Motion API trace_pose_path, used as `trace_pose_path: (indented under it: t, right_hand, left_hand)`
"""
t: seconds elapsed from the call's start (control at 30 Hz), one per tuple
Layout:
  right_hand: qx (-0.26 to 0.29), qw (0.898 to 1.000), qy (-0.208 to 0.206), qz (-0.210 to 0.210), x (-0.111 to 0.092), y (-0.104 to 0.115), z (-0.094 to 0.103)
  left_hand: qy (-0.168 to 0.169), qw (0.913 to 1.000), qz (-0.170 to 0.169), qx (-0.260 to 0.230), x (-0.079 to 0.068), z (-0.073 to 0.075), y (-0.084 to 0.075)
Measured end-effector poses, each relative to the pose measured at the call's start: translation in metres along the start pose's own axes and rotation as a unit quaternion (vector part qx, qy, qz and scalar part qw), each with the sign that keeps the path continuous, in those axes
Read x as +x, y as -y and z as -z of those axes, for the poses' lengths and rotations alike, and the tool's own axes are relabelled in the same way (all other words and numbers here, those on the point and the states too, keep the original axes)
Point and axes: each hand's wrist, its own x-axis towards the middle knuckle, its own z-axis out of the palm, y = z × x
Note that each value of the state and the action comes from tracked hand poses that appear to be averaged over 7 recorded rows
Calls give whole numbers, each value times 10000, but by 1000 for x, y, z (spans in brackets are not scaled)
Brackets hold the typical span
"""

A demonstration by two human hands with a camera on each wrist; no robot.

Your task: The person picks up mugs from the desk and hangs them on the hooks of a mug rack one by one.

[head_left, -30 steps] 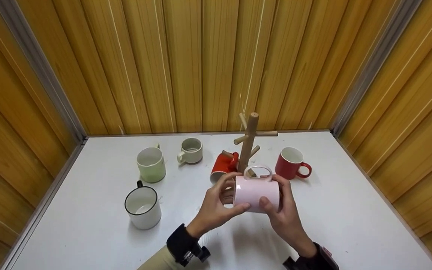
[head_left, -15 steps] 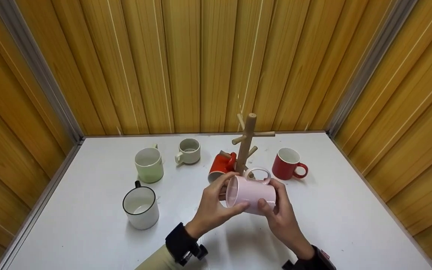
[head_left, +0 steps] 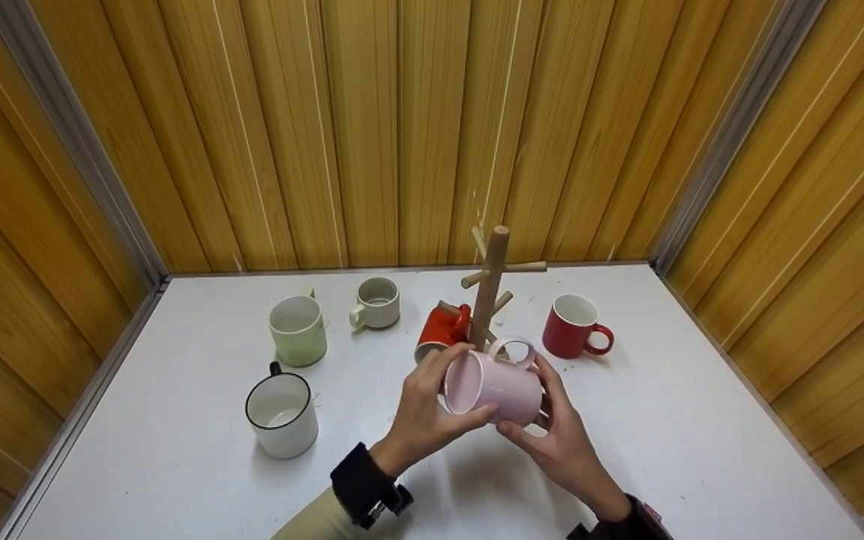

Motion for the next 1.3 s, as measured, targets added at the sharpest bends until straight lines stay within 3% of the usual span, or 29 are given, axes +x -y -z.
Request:
trace_pose_path:
  t: [0.17, 0.43, 0.7, 0.8, 1.03, 1.3]
  right_hand:
    - [-314, 9995, 37, -39, 3, -3, -2]
    - [-654, 9967, -355, 321, 7, -9, 1]
    - [-904, 9935, -613, 306, 10, -6, 1]
    - [-976, 9924, -618, 434, 9, 7, 0]
    - [-968, 9940, -309, 394, 17, -25, 11]
    - [-1010, 9947, -101, 177, 22, -28, 13]
  left_hand:
    - [71, 9999, 100, -10, 1, -1, 0]
    - [265, 9995, 158, -102, -1, -2, 3]
    - [523, 9982, 240, -190, -3, -1, 4]
    - [485, 9983, 212, -251, -3, 1, 4]
    - [673, 9976, 158, -92, -6, 5, 6]
    - [866, 9954, 84, -396, -8, 3, 13]
